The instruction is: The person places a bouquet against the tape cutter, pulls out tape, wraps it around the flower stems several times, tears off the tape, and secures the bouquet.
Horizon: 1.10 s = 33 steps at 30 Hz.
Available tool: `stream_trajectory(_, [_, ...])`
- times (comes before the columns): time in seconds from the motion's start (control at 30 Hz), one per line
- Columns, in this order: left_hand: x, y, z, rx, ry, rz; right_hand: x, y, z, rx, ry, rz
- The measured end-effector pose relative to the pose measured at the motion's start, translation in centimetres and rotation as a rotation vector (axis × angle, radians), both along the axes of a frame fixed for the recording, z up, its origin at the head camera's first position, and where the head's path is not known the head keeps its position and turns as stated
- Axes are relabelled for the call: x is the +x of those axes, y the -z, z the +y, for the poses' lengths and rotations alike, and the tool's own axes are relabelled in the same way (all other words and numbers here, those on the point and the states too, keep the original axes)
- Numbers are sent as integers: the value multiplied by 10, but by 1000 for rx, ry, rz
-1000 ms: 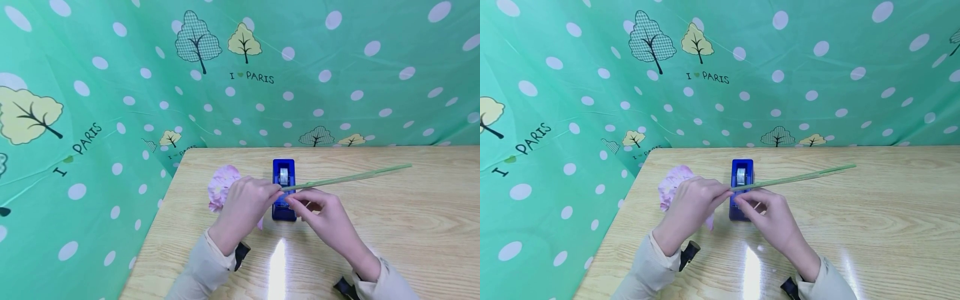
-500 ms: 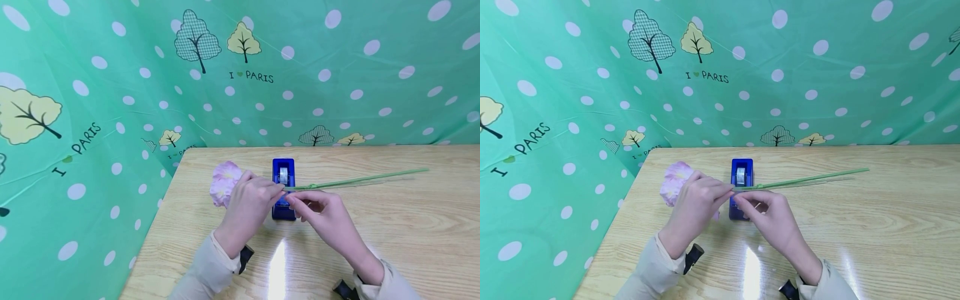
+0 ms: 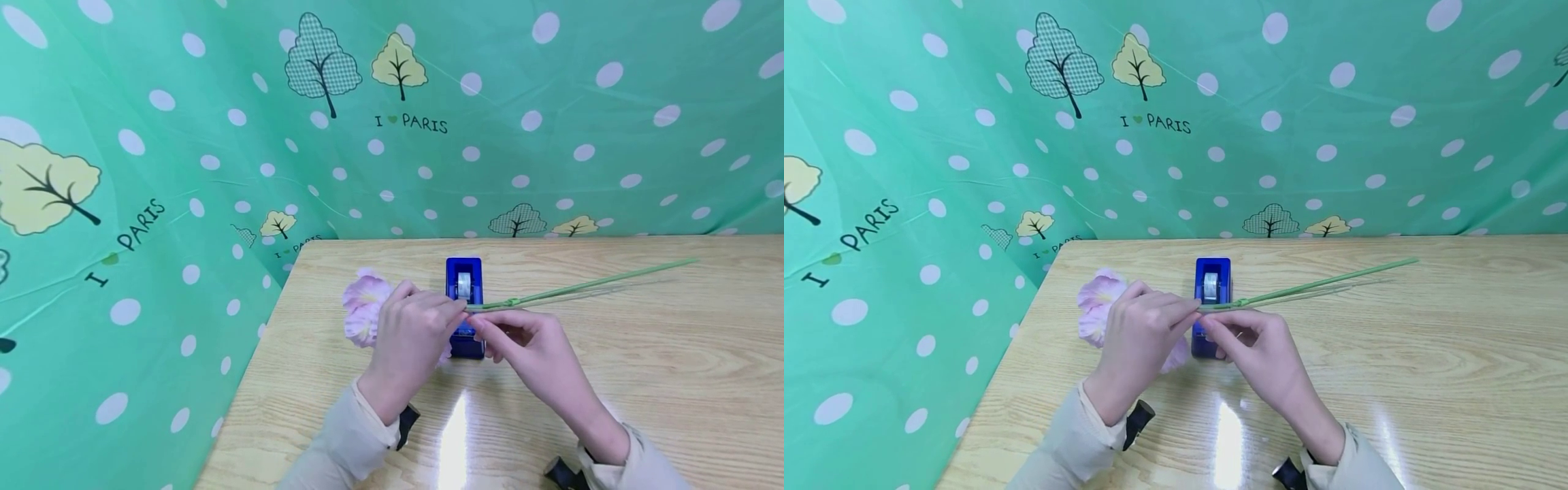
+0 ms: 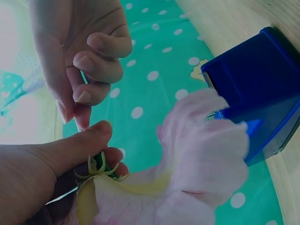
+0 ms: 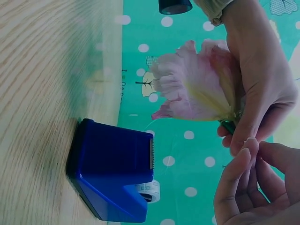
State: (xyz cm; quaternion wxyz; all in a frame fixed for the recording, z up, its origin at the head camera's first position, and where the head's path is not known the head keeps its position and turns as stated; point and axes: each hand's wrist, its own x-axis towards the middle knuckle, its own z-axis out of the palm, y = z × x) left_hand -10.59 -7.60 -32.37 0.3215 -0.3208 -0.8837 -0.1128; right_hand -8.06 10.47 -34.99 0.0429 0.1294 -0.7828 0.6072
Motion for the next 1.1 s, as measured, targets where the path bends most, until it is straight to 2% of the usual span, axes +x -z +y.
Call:
stream_trajectory(0.27, [0,1,3,10,-17,47,-1,1,-1,-10,14,8])
stream_trajectory(0.43, [-1,3,6,-6,-37,120,0,2,-1,-11,45,-29])
stream_trajectory(0.63, [0,5,7,5,-46,141,1,2,-2,-28,45,-69])
stream_trajectory(0.87, [-1,6,7,-8,-56,163,2,0,-4,-69,49,-157])
stream_trajectory(1.1, [-2,7,8,-43,-49,234,1,-1,-4,-105,64,-252])
